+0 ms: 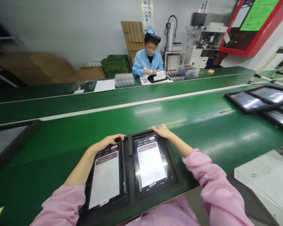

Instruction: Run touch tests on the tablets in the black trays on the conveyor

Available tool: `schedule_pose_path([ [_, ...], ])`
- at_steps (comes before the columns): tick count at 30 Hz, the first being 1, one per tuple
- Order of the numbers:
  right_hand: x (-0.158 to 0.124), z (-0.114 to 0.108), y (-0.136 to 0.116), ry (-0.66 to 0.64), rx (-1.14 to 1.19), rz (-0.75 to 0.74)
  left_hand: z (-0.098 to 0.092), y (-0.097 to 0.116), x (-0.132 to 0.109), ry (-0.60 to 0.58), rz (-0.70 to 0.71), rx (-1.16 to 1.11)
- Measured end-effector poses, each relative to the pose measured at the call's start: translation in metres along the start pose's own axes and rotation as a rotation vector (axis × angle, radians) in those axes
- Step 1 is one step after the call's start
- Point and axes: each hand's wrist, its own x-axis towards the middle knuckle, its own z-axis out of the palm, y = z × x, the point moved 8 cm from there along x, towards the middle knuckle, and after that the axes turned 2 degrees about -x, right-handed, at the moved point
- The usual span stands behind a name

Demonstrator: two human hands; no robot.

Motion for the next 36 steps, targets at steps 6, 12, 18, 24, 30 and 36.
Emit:
schedule_pose_path([
  [6, -0.064, 0.025, -0.011, -0.018, -0.012, -0.181, 0.015, 0.012, -0.019, 0.001, 0.078, 0.355],
  [12, -0.072, 0.030, 0.009, 0.240, 0.089, -0.125, 0.012, 0.010, -0.012, 0.137, 0.015, 0.324],
  [18, -0.066, 0.007, 0.017, 0.381, 0.424, -0.117, -0.010, -0.001, -0.009, 0.342, -0.073, 0.118],
  [24, -0.117, -0.010, -0.009, 0.289, 0.279, -0.368, -0.003, 0.030, -0.084, 0.510, 0.008, 0.172],
  [30, -0.145, 0.005, -0.026, 0.305, 0.005, -0.503, 0.067, 0.042, -0.140, 0.609, 0.126, 0.492],
  [36, -0.141, 0.010, -0.028, 0.287, -0.060, -0.470, 0.086, 0.048, -0.142, 0.679, 0.216, 0.513],
])
